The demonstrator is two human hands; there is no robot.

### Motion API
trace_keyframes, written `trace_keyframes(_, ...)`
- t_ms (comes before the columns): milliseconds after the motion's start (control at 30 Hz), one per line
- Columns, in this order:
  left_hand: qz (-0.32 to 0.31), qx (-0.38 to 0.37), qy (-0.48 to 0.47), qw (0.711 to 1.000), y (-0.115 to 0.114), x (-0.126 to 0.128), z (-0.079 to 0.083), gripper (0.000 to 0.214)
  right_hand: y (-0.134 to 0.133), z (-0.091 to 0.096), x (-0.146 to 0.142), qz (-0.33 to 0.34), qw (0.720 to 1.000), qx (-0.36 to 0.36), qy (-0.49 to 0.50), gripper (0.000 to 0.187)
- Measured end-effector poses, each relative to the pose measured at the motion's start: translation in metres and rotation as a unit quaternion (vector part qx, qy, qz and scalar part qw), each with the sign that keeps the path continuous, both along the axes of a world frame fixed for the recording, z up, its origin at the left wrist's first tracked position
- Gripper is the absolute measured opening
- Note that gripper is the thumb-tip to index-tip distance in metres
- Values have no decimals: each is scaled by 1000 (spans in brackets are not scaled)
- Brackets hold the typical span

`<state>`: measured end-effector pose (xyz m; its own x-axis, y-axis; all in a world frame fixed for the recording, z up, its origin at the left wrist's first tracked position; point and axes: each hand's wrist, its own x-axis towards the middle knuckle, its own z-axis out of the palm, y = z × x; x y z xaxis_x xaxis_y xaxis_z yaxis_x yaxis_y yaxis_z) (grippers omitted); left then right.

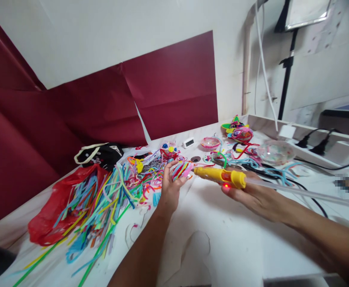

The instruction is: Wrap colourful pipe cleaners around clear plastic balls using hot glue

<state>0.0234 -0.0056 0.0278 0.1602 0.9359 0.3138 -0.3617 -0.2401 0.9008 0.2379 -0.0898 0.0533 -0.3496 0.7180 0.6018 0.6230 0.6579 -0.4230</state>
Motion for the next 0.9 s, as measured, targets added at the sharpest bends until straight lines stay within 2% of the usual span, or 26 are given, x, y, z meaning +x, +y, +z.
trace_keyframes(433,3,57,33,998,4,-5,-6,55,1,-2,1,-16,1000,17,1,19)
trace_keyframes(900,6,60,39,997,4,-6,-5,55,2,-3,3,-10,1000,9,1,20)
